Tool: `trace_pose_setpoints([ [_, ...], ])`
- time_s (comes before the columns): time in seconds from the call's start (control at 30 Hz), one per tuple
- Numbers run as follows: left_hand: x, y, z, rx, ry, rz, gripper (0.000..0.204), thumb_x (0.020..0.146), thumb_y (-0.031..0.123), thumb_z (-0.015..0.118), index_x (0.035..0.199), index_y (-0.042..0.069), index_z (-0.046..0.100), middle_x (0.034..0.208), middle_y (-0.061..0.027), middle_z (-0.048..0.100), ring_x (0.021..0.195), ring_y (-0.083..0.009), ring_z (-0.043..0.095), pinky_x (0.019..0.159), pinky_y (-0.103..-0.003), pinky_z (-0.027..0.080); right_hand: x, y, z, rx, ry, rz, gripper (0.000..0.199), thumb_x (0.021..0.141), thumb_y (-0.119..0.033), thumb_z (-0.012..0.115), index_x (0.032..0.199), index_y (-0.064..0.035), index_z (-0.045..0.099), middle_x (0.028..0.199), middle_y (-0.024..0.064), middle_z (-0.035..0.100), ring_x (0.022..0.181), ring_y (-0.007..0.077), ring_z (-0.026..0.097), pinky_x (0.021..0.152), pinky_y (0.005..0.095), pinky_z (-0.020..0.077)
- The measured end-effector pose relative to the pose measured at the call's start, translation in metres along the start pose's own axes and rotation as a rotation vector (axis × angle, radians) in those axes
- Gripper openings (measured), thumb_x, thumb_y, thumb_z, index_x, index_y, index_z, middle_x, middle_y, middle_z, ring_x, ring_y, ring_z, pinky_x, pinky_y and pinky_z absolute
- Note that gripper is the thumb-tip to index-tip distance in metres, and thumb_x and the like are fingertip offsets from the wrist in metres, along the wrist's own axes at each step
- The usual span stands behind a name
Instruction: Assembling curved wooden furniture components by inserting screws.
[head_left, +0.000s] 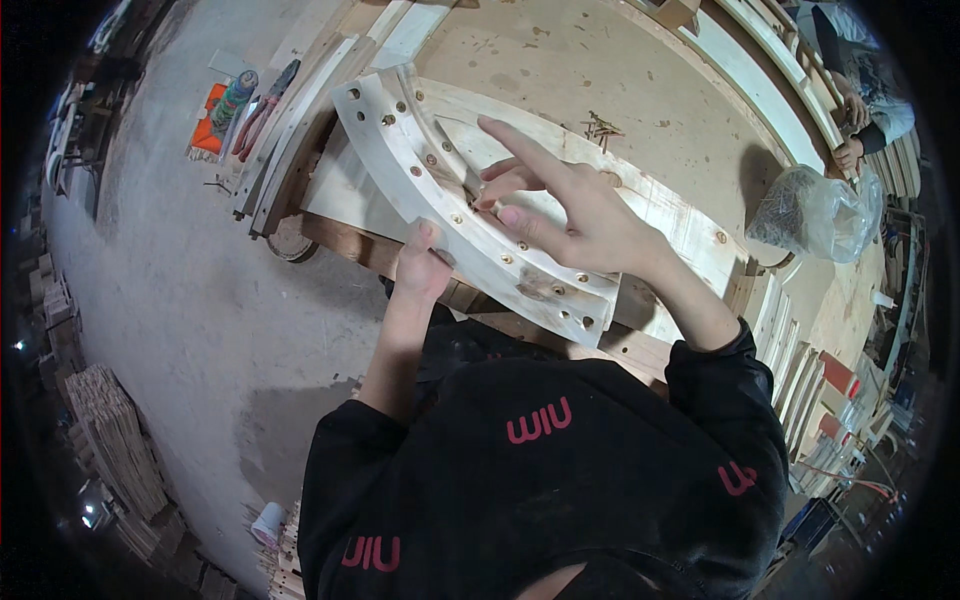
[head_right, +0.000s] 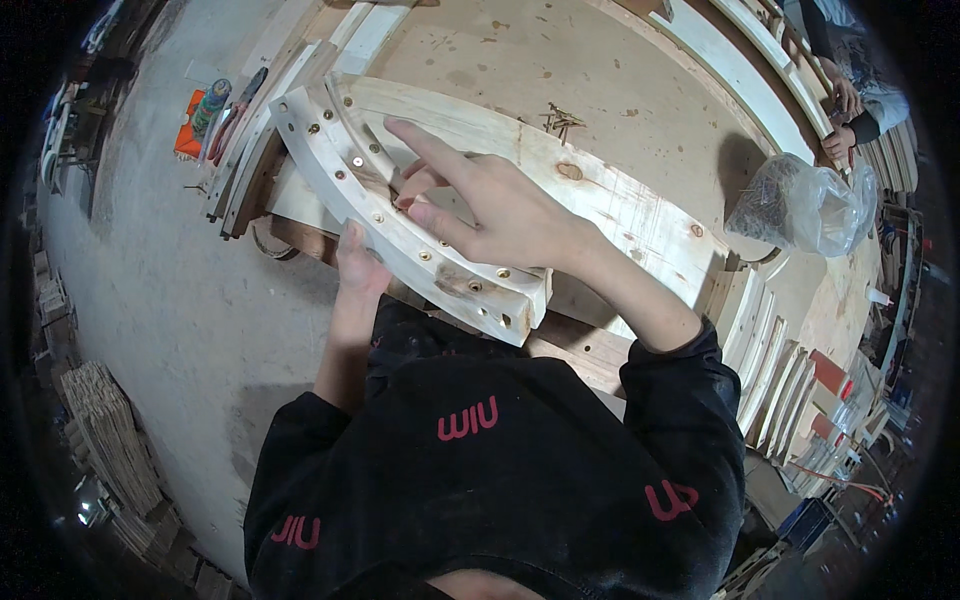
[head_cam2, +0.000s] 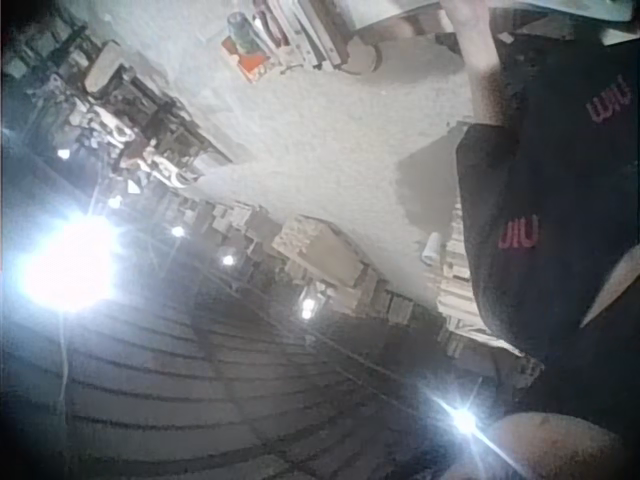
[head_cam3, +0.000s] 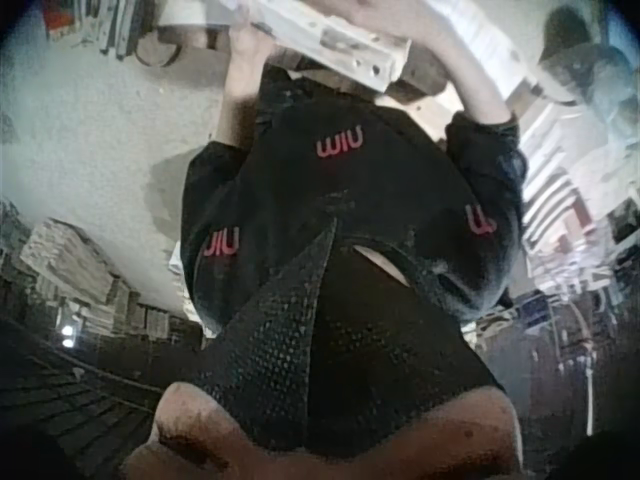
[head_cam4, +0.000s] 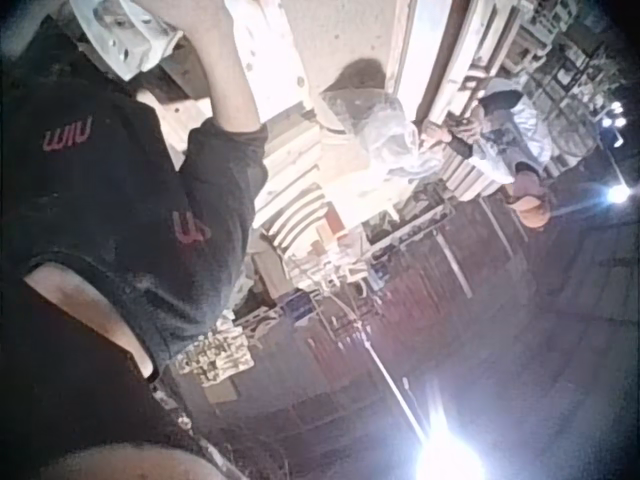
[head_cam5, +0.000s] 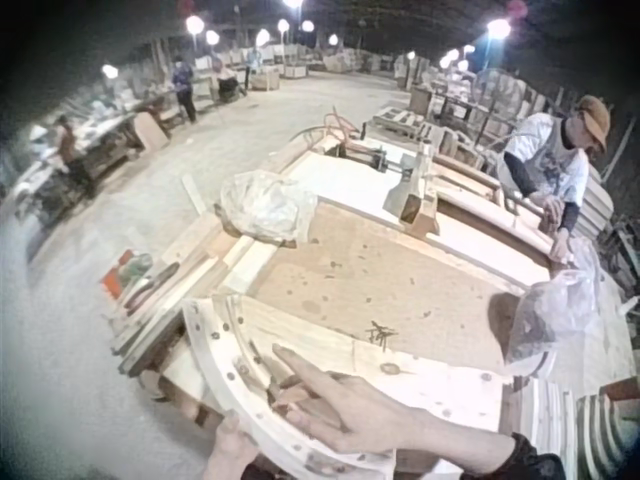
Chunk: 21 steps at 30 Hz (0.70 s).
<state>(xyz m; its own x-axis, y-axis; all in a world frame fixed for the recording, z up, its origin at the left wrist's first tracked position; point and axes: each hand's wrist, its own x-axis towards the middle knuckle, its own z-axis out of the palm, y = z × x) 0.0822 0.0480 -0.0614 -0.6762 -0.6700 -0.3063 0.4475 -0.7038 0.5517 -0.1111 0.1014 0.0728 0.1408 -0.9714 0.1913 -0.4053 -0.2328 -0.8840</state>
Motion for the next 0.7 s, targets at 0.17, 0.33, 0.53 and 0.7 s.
trace_pose_setpoints([
  [0.17,-0.003,-0.001,0.006,0.088,-0.034,0.013,0.079,0.065,0.042,0.069,0.123,0.001,0.035,0.114,-0.0078,0.047,0.109,-0.0218,0.046,0.094,-0.034,0.036,-0.002,0.004,-0.003,0.038,-0.054,0.052,0.060,0.084,-0.016,0.051,0.134,-0.0029,0.022,0.088,0.0098,0.063,0.098,0.0245,0.057,0.087,0.0362,0.0420],
  [0.33,-0.007,0.003,0.011,0.092,-0.045,0.016,0.080,0.065,0.042,0.069,0.124,0.000,0.034,0.116,-0.0081,0.047,0.110,-0.0218,0.045,0.096,-0.034,0.034,-0.001,0.038,-0.030,-0.110,0.228,-0.071,0.054,0.079,-0.010,0.056,0.128,-0.0025,0.033,0.081,0.0073,0.062,0.086,0.0187,0.060,0.078,0.0305,0.0457],
  [0.53,-0.005,0.000,0.007,0.098,-0.028,0.038,0.077,0.065,0.038,0.068,0.127,0.007,0.033,0.122,-0.0067,0.044,0.116,-0.0255,0.040,0.097,-0.042,0.034,-0.024,0.193,-0.091,-0.568,0.375,0.503,0.066,0.066,-0.007,0.067,0.125,-0.0096,0.036,0.076,0.0086,0.061,0.073,0.0218,0.060,0.065,0.0332,0.0463],
  [0.7,-0.005,0.000,0.003,0.084,0.005,0.018,0.079,0.065,0.038,0.068,0.128,0.007,0.032,0.123,-0.0062,0.043,0.116,-0.0258,0.040,0.098,-0.043,0.033,-0.026,0.228,-0.088,-0.524,0.233,0.559,0.068,0.066,-0.006,0.066,0.126,-0.0114,0.035,0.077,0.0084,0.062,0.067,0.0190,0.059,0.062,0.0311,0.0466],
])
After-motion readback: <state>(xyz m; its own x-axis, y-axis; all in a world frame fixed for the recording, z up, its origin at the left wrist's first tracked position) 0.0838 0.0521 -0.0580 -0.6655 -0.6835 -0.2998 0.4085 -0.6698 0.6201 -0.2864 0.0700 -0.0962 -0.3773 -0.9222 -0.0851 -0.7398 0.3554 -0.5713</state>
